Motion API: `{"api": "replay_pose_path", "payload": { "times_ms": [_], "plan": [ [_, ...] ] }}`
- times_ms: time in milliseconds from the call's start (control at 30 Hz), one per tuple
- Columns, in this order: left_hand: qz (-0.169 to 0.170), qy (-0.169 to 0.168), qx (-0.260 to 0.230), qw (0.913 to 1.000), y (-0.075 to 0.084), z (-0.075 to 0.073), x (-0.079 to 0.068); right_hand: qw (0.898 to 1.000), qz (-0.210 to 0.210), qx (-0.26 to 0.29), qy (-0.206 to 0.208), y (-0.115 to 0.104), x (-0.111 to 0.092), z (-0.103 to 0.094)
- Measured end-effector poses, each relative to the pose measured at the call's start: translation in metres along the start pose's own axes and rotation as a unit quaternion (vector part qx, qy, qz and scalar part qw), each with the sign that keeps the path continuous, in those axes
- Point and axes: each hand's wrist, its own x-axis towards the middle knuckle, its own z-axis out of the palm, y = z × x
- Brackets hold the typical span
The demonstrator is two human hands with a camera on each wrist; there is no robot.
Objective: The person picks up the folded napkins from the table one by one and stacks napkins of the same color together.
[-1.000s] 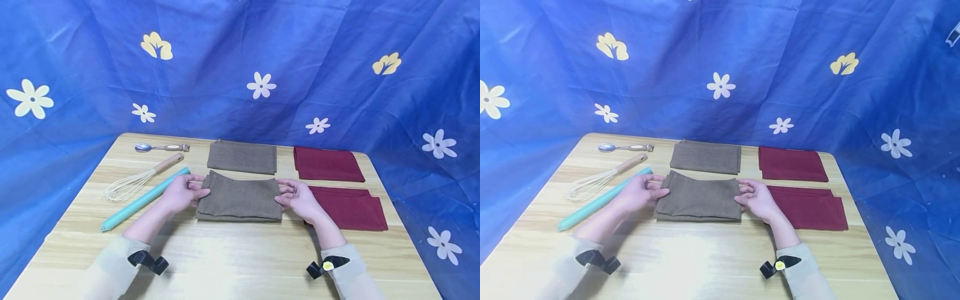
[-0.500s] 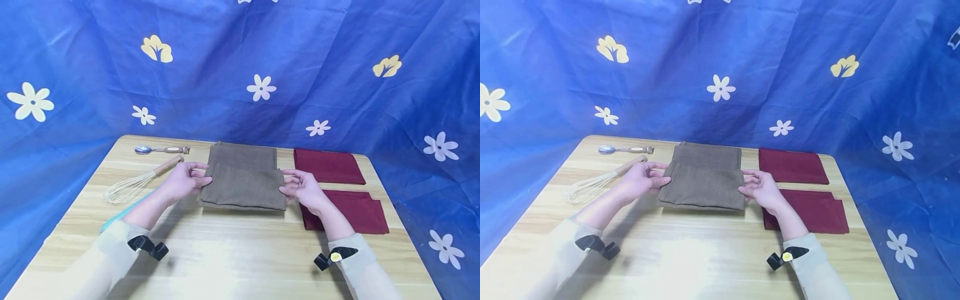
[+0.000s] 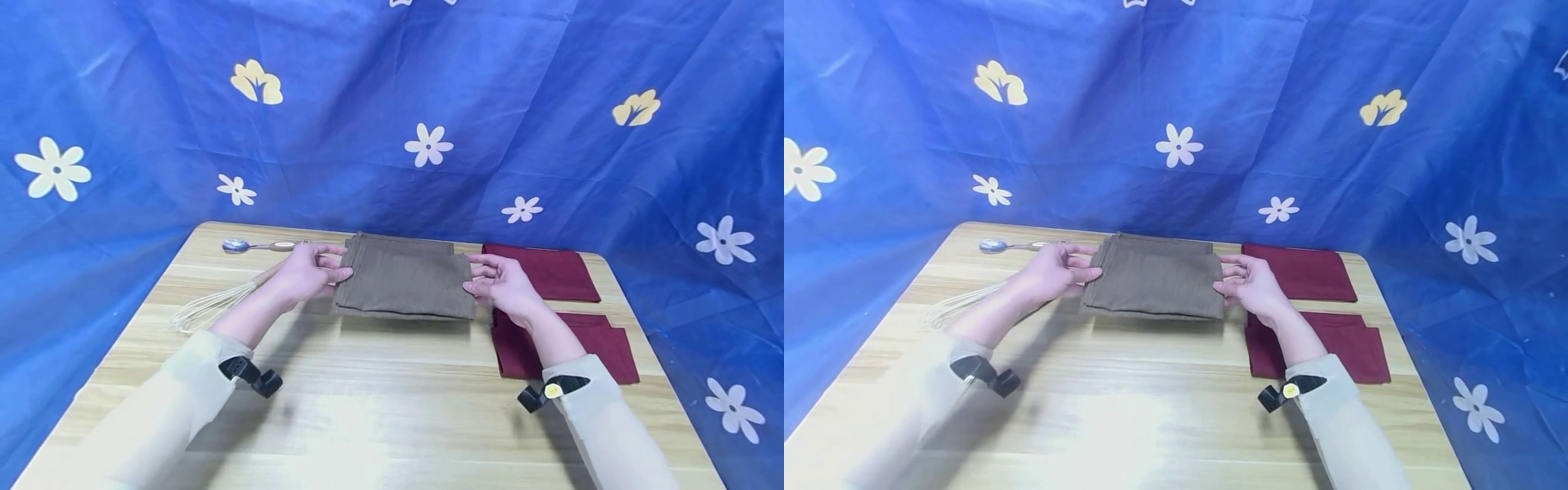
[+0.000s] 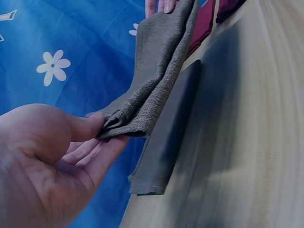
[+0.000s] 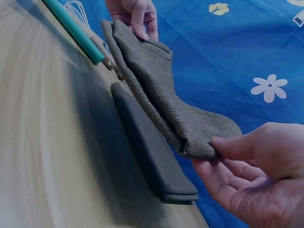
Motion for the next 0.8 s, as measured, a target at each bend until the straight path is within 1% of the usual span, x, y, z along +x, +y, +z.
{"api": "replay_pose_path", "payload": {
  "times_ms": [167, 267, 500, 633, 800],
  "plan": [
    [0.003, 0.01, -0.002, 0.9999, 0.005, -0.002, 0.009, 1.0, -0.005, -0.017, 0.004, -0.006, 0.013, -0.005],
    [0.005, 0.012, -0.01, 0.9999, 0.006, -0.003, 0.015, 1.0, -0.01, -0.014, 0.008, -0.007, 0.021, -0.007],
    [0.014, 0.031, 0.006, 0.9994, 0.007, -0.007, 0.033, 1.0, -0.001, -0.004, 0.014, -0.008, 0.039, -0.009],
    [0.007, 0.042, -0.002, 0.9991, 0.005, -0.008, 0.046, 1.0, 0.0, -0.007, 0.02, -0.006, 0.051, -0.01],
    [-0.007, 0.044, -0.016, 0.9989, 0.002, -0.009, 0.057, 0.999, 0.016, -0.002, 0.028, -0.001, 0.064, -0.01]
  ]
}}
